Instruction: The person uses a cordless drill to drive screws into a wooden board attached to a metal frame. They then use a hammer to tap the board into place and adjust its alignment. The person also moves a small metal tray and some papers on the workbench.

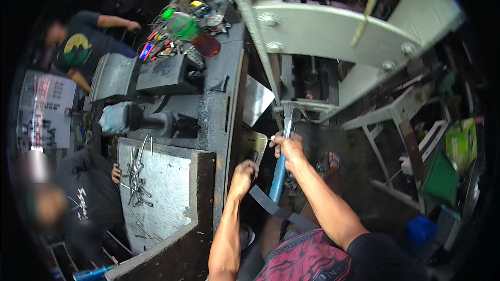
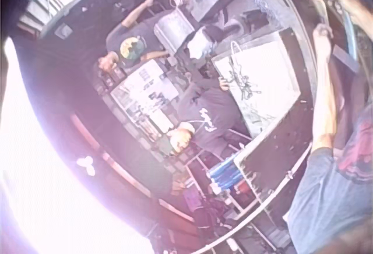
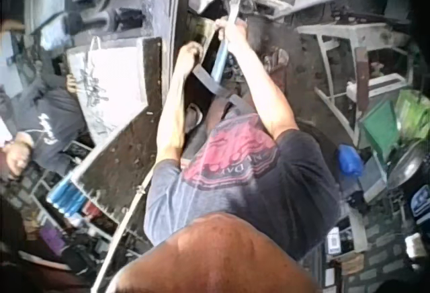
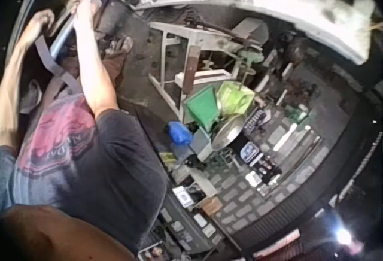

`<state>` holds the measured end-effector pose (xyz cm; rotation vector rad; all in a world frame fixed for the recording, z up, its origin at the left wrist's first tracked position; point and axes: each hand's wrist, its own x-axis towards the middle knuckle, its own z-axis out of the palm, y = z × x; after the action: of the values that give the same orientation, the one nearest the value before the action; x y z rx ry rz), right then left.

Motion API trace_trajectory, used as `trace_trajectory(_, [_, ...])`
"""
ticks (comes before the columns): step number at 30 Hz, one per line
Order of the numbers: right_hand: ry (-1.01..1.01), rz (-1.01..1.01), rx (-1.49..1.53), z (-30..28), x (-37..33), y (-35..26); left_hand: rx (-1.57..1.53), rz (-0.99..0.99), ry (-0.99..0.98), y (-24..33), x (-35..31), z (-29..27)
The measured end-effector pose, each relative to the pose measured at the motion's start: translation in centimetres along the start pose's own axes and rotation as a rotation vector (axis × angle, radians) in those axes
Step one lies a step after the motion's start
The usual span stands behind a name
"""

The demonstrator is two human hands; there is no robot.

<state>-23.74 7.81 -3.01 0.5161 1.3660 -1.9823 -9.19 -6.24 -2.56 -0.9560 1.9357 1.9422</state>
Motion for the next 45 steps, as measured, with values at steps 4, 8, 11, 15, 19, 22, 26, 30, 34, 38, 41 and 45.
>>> trace_trajectory(4, [0.06,-0.007,-0.04,-3.3,-0.2,0.6,0.695,0.401,0.204,5.8,2.4,1.8])
trace_trajectory(8, [0.025,0.066,0.031,-4.1,-0.7,1.8,1.347,0.564,-0.026,8.9,4.7,3.3])
trace_trajectory(11, [0.013,0.106,0.076,-3.2,-1.1,2.8,1.77,0.619,-0.374,10.5,8.2,2.7])
trace_trajectory(15, [0.01,0.15,0.097,-2.3,-1.8,3.6,1.849,0.419,-0.468,12.0,9.2,0.0])
trace_trajectory(19, [0.016,0.149,0.122,-0.7,-1.8,4.3,1.537,0.517,-0.391,12.7,8.1,-1.1])
trace_trajectory(22, [0.01,0.129,0.171,1.5,-0.7,4.7,1.303,0.541,-0.317,13.5,7.9,-1.1])
trace_trajectory(26, [0.11,-0.019,0.031,4.6,1.1,5.0,1.543,0.674,-0.411,13.9,7.7,-0.9])
trace_trajectory(30, [0.207,-0.098,-0.213,5.4,1.1,5.0,1.502,0.507,-0.39,14.0,7.5,-1.0])
trace_trajectory(34, [0.223,-0.153,-0.237,5.6,0.6,4.6,1.529,0.519,-0.335,13.8,7.6,-1.1])
trace_trajectory(38, [0.199,-0.191,-0.243,5.7,0.5,4.8,1.569,0.649,-0.281,13.1,7.8,-1.6])
trace_trajectory(41, [0.145,-0.122,-0.133,4.5,-0.2,5.4,1.704,0.697,-0.28,12.7,8.1,-2.0])
trace_trajectory(45, [0.003,-0.09,0.183,0.4,-3.1,6.4,1.7,0.74,-0.244,12.4,8.3,-2.1])
